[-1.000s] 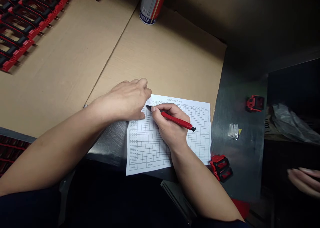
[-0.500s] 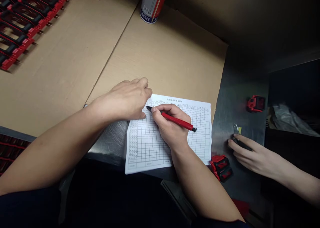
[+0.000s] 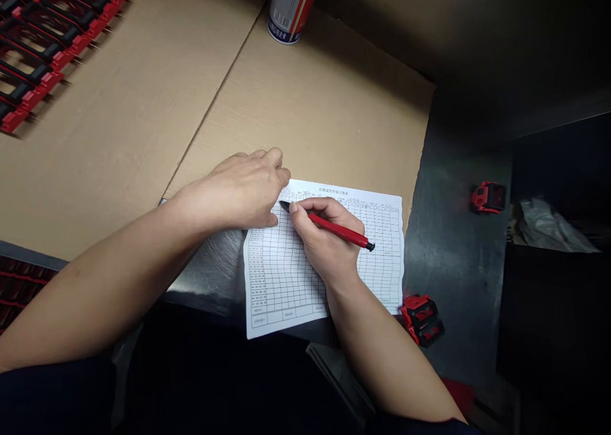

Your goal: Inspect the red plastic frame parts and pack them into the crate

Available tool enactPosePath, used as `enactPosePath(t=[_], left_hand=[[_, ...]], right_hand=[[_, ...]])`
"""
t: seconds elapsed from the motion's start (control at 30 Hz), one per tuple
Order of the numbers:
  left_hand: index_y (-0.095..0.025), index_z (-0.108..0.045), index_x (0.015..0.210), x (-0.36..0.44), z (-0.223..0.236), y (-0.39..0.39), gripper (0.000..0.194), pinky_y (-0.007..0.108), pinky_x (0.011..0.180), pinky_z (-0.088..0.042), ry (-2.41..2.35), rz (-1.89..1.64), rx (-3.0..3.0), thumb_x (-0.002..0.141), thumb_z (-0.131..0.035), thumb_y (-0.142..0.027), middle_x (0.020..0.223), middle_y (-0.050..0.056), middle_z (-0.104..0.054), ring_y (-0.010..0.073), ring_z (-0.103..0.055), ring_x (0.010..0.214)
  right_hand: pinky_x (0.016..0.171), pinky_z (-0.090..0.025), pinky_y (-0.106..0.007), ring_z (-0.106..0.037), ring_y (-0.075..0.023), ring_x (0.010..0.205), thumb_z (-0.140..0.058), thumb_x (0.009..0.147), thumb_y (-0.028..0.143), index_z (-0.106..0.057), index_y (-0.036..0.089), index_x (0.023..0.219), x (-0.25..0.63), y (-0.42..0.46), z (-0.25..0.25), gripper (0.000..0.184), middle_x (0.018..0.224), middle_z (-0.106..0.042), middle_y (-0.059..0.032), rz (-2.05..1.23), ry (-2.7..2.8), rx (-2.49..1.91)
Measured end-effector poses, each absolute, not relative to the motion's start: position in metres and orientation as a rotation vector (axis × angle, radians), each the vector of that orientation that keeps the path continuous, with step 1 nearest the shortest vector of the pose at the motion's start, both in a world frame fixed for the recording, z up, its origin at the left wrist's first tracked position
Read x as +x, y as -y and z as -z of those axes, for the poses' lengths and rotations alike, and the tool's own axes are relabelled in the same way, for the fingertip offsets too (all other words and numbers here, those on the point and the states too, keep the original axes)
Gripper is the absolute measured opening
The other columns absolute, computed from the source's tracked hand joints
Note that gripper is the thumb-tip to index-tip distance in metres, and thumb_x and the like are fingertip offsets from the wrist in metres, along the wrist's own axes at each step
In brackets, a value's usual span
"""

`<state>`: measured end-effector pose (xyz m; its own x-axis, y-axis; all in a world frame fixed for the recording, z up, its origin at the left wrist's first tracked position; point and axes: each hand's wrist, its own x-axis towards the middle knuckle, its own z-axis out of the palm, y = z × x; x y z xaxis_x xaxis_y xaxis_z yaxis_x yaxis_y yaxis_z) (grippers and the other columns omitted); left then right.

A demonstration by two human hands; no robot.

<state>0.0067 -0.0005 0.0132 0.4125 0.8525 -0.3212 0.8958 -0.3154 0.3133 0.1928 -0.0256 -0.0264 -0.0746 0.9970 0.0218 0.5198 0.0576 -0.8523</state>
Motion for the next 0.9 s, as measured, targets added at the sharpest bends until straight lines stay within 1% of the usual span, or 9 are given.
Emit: enactPosePath(t=[0.13, 0.33, 0.57, 0.73, 0.9], left_hand=[[-0.017, -0.063, 0.121, 0.0066, -0.0129, 0.0007, 0.047, 0.036, 0.087, -0.05, -1.487, 0.118, 2.231, 0.082, -0.067, -0.043, 0.124, 0.012, -0.055, 0.0285, -0.061, 0.108], [-0.019, -0.062, 0.123, 0.0066, -0.0135, 0.0003, 0.049, 0.036, 0.09, -0.049, -1.494, 0.125, 2.184, 0.081, -0.067, -0.043, 0.127, 0.012, -0.055, 0.0288, -0.059, 0.111], [-0.018, -0.063, 0.12, 0.0069, -0.0136, 0.0011, 0.047, 0.036, 0.087, -0.05, -1.496, 0.114, 2.217, 0.081, -0.069, -0.043, 0.125, 0.012, -0.056, 0.0275, -0.061, 0.107], [-0.016, -0.063, 0.121, 0.0071, -0.0145, 0.0013, 0.048, 0.037, 0.087, -0.049, -1.484, 0.117, 2.221, 0.082, -0.068, -0.042, 0.124, 0.012, -0.056, 0.0288, -0.061, 0.107], [-0.017, -0.062, 0.124, 0.007, -0.0156, 0.001, 0.049, 0.038, 0.089, -0.049, -1.481, 0.132, 2.195, 0.082, -0.067, -0.042, 0.127, 0.013, -0.055, 0.0306, -0.059, 0.112]], right_hand=[[0.065, -0.056, -0.029, -0.07, -0.0171, 0.071, -0.077, 0.08, 0.031, -0.076, 0.023, 0.077, 0.193, 0.0256, 0.0256, 0.008, 0.078, -0.075, 0.0001, -0.925, 1.675, -1.543], [0.064, -0.056, -0.029, -0.07, -0.0174, 0.071, -0.076, 0.08, 0.031, -0.076, 0.023, 0.077, 0.1929, 0.0258, 0.0245, 0.009, 0.079, -0.075, -0.0002, -0.937, 1.672, -1.547], [0.063, -0.056, -0.028, -0.069, -0.0175, 0.07, -0.077, 0.079, 0.032, -0.076, 0.023, 0.077, 0.193, 0.0253, 0.0247, 0.009, 0.078, -0.075, -0.0004, -0.92, 1.686, -1.554], [0.062, -0.055, -0.028, -0.068, -0.0162, 0.067, -0.077, 0.08, 0.03, -0.076, 0.023, 0.077, 0.1929, 0.0253, 0.0237, 0.007, 0.075, -0.075, 0.0006, -0.896, 1.682, -1.55], [0.062, -0.054, -0.028, -0.067, -0.0164, 0.067, -0.076, 0.081, 0.03, -0.076, 0.023, 0.077, 0.1936, 0.0252, 0.0242, 0.008, 0.075, -0.074, 0.0007, -0.882, 1.686, -1.543]])
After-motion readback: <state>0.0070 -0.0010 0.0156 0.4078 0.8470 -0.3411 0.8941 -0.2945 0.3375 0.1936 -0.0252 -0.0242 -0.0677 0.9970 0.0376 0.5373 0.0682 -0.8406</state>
